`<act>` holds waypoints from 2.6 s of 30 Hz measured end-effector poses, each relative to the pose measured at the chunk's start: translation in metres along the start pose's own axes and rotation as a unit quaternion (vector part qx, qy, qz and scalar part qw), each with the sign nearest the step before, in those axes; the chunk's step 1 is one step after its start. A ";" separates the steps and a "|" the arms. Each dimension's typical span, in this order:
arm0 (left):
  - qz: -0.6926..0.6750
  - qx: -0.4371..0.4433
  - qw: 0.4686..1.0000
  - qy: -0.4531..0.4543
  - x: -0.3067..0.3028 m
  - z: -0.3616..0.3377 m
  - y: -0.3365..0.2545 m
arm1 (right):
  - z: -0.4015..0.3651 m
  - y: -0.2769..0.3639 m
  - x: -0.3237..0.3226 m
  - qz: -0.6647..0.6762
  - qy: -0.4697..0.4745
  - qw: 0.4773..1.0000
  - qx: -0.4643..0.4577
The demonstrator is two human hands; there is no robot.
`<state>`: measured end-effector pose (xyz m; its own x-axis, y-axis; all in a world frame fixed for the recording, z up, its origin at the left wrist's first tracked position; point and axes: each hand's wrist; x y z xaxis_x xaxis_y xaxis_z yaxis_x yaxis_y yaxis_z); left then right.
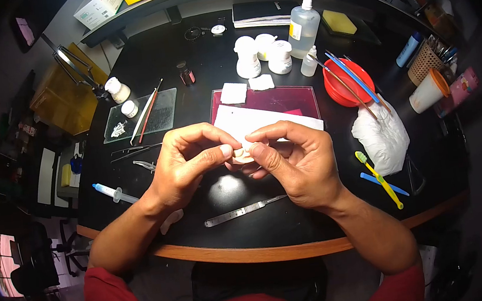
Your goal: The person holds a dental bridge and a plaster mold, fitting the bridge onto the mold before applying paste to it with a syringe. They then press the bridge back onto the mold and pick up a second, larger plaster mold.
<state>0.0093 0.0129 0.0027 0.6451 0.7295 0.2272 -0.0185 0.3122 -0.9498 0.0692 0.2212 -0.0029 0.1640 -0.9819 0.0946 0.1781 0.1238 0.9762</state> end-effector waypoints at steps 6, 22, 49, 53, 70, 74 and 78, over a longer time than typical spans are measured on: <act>-0.002 -0.005 1.000 0.001 0.000 0.000 0.000 | 0.000 0.000 0.000 0.000 -0.002 1.000 0.005; -0.001 -0.003 1.000 0.011 0.001 -0.002 -0.004 | 0.000 0.000 0.001 -0.004 -0.013 1.000 -0.005; -0.081 0.044 0.994 -0.051 0.015 -0.001 0.005 | 0.020 0.006 -0.034 -0.289 -0.216 0.910 -0.203; -0.101 0.053 0.992 -0.047 0.016 -0.001 0.007 | 0.041 0.009 -0.033 -0.297 -0.261 0.895 -0.207; -0.075 0.063 0.994 -0.038 0.016 -0.001 0.007 | 0.326 0.173 -0.146 -0.781 -0.289 0.553 0.026; -0.071 0.062 0.994 -0.046 0.013 -0.001 0.003 | 0.332 0.171 -0.158 -0.783 -0.281 0.554 0.043; -0.118 0.058 0.990 -0.057 0.009 0.002 0.004 | 0.339 0.161 -0.153 -0.788 -0.268 0.554 0.024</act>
<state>0.0137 0.0221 0.0015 0.5522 0.6895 0.4686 0.0313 0.5446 -0.8381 -0.2564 0.3424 0.2060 -0.4719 0.2320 -0.8505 -0.3389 -0.9384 -0.0680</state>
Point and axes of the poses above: each hand's wrist, its own z-axis towards the middle knuckle, its own x-axis out of the palm, y = z × x, and after that the axes turned 4 degrees about x, right-handed
